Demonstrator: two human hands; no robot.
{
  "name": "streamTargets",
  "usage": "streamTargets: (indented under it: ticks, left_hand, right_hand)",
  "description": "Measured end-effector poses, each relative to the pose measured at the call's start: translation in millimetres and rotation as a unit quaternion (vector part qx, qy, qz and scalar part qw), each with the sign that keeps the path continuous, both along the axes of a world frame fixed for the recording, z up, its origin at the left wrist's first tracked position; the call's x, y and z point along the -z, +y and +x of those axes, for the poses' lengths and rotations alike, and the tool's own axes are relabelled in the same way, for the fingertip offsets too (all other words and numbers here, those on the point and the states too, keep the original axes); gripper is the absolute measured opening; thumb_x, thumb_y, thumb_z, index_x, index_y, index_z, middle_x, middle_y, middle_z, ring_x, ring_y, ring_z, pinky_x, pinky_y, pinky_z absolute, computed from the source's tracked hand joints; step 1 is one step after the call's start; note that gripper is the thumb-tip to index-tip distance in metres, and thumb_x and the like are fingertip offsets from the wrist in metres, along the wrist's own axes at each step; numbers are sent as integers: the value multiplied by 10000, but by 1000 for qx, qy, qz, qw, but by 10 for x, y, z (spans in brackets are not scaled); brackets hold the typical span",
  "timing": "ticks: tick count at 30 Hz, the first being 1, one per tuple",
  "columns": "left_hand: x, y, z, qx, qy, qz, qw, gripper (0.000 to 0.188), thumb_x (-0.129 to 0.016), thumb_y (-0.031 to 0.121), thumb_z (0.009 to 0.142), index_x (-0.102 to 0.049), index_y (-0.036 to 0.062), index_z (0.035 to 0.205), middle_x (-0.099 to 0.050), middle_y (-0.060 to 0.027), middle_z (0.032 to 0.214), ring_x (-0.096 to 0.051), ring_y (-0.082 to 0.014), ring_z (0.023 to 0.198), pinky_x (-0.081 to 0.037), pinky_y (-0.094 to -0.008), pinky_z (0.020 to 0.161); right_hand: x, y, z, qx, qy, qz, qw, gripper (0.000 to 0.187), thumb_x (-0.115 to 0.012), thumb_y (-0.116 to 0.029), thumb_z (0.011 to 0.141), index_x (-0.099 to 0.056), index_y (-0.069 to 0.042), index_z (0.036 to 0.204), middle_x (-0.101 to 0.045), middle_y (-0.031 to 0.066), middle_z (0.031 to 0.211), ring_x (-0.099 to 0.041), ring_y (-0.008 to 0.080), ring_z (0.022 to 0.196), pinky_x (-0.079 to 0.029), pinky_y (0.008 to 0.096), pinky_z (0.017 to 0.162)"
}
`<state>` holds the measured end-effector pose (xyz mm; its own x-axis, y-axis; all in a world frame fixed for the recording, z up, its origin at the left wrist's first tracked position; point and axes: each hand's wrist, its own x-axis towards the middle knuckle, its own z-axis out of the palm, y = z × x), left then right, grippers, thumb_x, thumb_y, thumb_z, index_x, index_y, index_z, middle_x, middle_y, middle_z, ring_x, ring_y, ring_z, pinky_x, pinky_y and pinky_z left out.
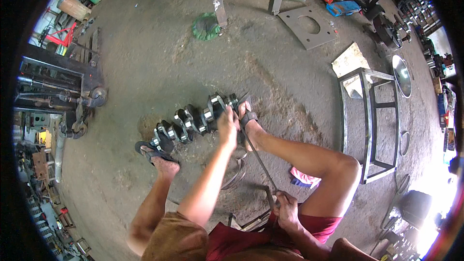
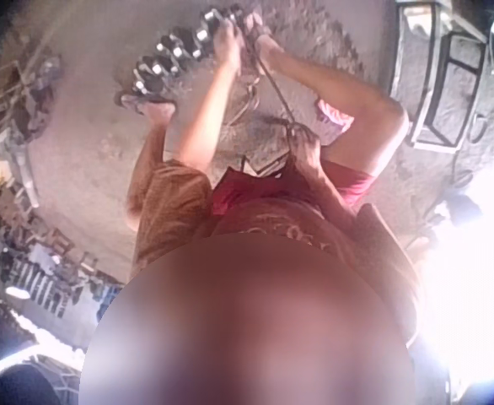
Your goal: The person sits on the workshop floor and uses a wire brush to scrub the surfaces of a crankshaft resting between their feet. They repeatedly rotate the crankshaft by hand to access different lobes and journals, continuing the brushing throughout the clip.
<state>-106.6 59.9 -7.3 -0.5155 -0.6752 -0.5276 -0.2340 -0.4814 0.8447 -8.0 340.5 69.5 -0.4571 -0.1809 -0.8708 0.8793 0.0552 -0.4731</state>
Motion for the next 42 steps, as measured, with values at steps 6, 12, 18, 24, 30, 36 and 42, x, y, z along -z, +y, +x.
streamTargets:
  ticks: [6,12,18,24,30,36,42]
  left_hand:
    - [-1686,181,249,-34,162,-90,982,378,-430,347,1003,-472,106,714,-372,27,550,-316,-66,467,-305,-254,488]
    - [-1578,1296,889,-5,20,24,999,346,-476,303,987,-514,82,723,-435,21,597,-342,-55,501,-244,-218,470]
    - [-909,1217,607,-37,54,46,997,388,-495,355,979,-492,87,698,-422,39,632,-343,-50,555,-259,-219,505]
    - [-457,1046,444,-33,42,17,998,425,-486,371,982,-482,73,679,-422,44,638,-359,-52,582,-290,-227,516]
    - [286,731,299,-25,24,-55,998,429,-530,393,960,-515,42,713,-453,46,672,-392,-53,608,-325,-240,522]
    - [-646,-348,-267,31,30,-71,997,370,-543,429,937,-504,118,739,-400,43,582,-359,-72,505,-275,-233,488]
    - [-1762,801,478,9,114,10,993,349,-469,336,982,-507,94,734,-426,23,598,-350,-74,520,-277,-239,497]
  right_hand:
    - [805,-1300,-487,-79,29,-47,995,400,-618,-304,894,-558,-12,1160,-516,-7,808,-422,90,683,-373,291,595]
    - [1514,-1850,-786,-61,178,35,982,199,-561,-144,907,-628,32,972,-593,32,787,-512,108,721,-440,295,629]
    - [909,-1134,-611,-72,163,-110,978,199,-509,-70,913,-634,47,1017,-645,69,873,-555,137,770,-456,296,655]
    - [550,-895,-449,-107,245,-8,964,246,-488,-61,925,-622,42,1104,-593,32,784,-488,91,660,-427,261,580]
    - [187,-348,-230,-133,202,28,970,215,-503,-96,942,-637,19,1064,-471,-37,651,-397,47,534,-332,228,451]
    - [-67,-171,-65,-105,134,31,985,230,-536,-156,947,-630,28,1046,-477,-32,683,-409,57,587,-336,236,486]
    - [1298,-1690,-797,-103,193,-11,976,232,-550,-182,929,-614,25,1014,-574,28,779,-481,111,695,-429,287,609]
